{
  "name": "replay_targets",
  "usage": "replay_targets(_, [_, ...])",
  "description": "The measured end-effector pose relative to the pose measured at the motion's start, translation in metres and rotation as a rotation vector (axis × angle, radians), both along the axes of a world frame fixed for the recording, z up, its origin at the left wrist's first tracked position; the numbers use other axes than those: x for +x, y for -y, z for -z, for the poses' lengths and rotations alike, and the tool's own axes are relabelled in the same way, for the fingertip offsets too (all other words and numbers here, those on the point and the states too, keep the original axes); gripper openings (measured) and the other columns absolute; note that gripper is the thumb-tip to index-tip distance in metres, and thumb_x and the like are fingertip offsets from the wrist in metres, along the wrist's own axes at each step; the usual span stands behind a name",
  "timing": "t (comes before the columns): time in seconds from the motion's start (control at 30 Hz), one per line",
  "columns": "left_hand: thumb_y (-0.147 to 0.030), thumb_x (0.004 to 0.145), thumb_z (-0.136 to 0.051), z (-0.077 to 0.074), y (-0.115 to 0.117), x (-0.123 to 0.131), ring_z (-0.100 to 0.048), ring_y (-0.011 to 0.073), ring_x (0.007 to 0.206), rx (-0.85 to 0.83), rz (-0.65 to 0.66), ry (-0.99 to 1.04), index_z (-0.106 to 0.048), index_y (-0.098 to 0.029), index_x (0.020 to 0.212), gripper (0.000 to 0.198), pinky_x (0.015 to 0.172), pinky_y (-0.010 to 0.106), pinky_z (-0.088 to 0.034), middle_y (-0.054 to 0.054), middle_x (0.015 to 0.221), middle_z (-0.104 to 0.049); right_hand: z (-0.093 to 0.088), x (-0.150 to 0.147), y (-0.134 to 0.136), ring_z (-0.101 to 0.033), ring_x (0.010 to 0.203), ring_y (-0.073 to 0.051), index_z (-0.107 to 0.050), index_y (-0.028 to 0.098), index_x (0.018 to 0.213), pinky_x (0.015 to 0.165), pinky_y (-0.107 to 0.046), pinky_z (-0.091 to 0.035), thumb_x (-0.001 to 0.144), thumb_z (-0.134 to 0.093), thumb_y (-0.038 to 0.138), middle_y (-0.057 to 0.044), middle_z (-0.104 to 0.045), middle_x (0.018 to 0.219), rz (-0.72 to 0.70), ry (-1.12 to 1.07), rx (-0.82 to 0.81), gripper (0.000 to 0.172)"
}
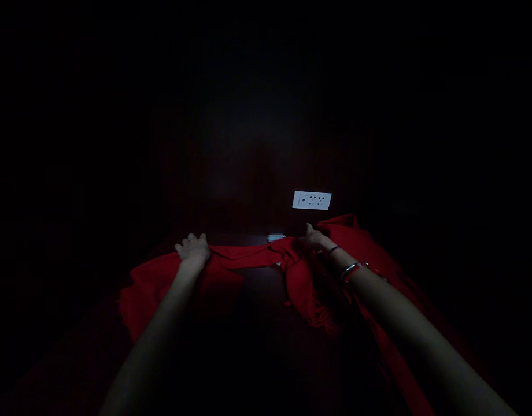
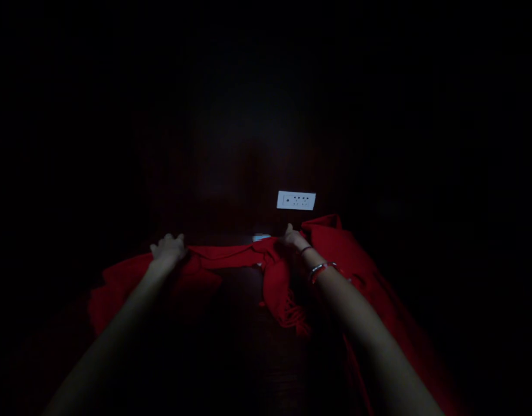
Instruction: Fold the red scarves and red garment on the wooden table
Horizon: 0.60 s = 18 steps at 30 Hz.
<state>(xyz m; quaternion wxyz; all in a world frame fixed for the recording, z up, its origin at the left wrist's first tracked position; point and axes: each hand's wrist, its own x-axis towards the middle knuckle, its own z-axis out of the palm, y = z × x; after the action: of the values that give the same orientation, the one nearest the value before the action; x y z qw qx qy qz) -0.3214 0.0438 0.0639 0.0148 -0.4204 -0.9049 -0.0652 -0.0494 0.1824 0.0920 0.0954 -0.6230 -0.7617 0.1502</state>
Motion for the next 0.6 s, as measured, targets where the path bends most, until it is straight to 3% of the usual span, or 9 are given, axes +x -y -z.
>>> replay_targets(0.07, [-0.029, 0.078, -0.041, -0.005, 0.000, 0.012, -0.041, 0.0342, 0.111, -0.014, 0.032, -0.035, -0.046, -0.017, 0.119, 0.043, 0.086, 0.046, -0.032, 0.019, 0.123, -0.042, 0.010, 0.009, 0.021, -0.056, 0.095, -0.022, -0.007, 0.008, 0.137, 0.075, -0.030, -0.045, 0.072, -0.058, 0.034, -0.020, -0.052, 0.114, -0.071, -0.042, -0.112, 0.087])
replay_targets(0.17, [-0.033, 0.078, -0.042, -0.011, 0.001, 0.036, -0.039, 0.0337, 0.112, -0.017, 0.177, -0.073, -0.045, -0.016, 0.120, 0.046, 0.086, 0.044, -0.034, 0.019, 0.125, -0.040, 0.024, 0.026, 0.050, -0.054, 0.098, -0.023, -0.002, 0.014, 0.138, 0.079, -0.030, -0.043, 0.066, -0.065, 0.034, -0.017, -0.051, 0.116, -0.217, -0.084, -0.227, 0.098])
replay_targets(0.27, [-0.033, 0.080, -0.040, -0.010, -0.001, 0.064, -0.043, 0.0310, 0.110, -0.165, 0.408, -0.015, -0.045, -0.014, 0.120, 0.045, 0.084, 0.040, -0.038, 0.019, 0.124, -0.042, 0.042, 0.039, 0.072, -0.059, 0.066, -0.018, -0.002, 0.018, 0.138, 0.060, -0.030, -0.047, 0.063, -0.065, 0.014, -0.010, -0.060, 0.090, -0.200, -0.096, -0.379, 0.097])
replay_targets(0.37, [-0.033, 0.077, -0.047, 0.000, 0.000, 0.086, -0.052, 0.0270, 0.100, -0.339, 0.609, 0.080, -0.054, -0.013, 0.110, 0.039, 0.079, 0.034, -0.041, 0.017, 0.115, -0.052, 0.053, 0.040, 0.086, -0.047, 0.040, -0.008, -0.015, 0.019, 0.135, 0.044, -0.021, -0.043, 0.066, -0.051, -0.002, 0.004, -0.052, 0.059, -0.132, -0.336, -0.515, 0.081])
replay_targets(0.43, [-0.034, 0.075, -0.051, 0.008, 0.003, 0.096, -0.055, 0.0240, 0.094, -0.386, 0.683, 0.111, -0.060, -0.015, 0.100, 0.033, 0.077, 0.030, -0.042, 0.013, 0.107, -0.058, 0.051, 0.036, 0.093, -0.044, 0.038, -0.004, -0.026, 0.018, 0.130, 0.044, -0.016, -0.042, 0.067, -0.044, -0.005, 0.008, -0.045, 0.053, -0.075, -0.643, -0.532, 0.069])
replay_targets(0.5, [-0.038, 0.077, -0.047, 0.014, 0.006, 0.101, -0.057, 0.0204, 0.090, -0.366, 0.750, 0.174, -0.061, -0.017, 0.096, 0.032, 0.074, 0.026, -0.042, 0.008, 0.102, -0.062, 0.042, 0.031, 0.098, -0.047, 0.041, -0.004, -0.026, 0.019, 0.128, 0.048, -0.015, -0.044, 0.070, -0.041, -0.004, 0.009, -0.044, 0.053, -0.048, -0.851, -0.519, 0.064])
replay_targets(0.53, [-0.040, 0.080, -0.043, 0.017, 0.007, 0.102, -0.058, 0.0185, 0.089, -0.333, 0.775, 0.218, -0.060, -0.018, 0.096, 0.032, 0.073, 0.025, -0.043, 0.006, 0.101, -0.062, 0.036, 0.030, 0.099, -0.050, 0.043, -0.005, -0.022, 0.020, 0.129, 0.050, -0.017, -0.046, 0.072, -0.042, -0.002, 0.009, -0.046, 0.054, -0.083, -0.845, -0.546, 0.065])
replay_targets(0.6, [-0.040, 0.084, -0.032, 0.021, 0.009, 0.103, -0.058, 0.0162, 0.087, -0.248, 0.781, 0.299, -0.060, -0.019, 0.095, 0.037, 0.072, 0.023, -0.042, 0.005, 0.100, -0.063, 0.025, 0.030, 0.095, -0.056, 0.048, -0.010, -0.015, 0.021, 0.133, 0.051, -0.023, -0.048, 0.074, -0.047, 0.004, 0.005, -0.053, 0.059, -0.220, -0.616, -0.659, 0.069])
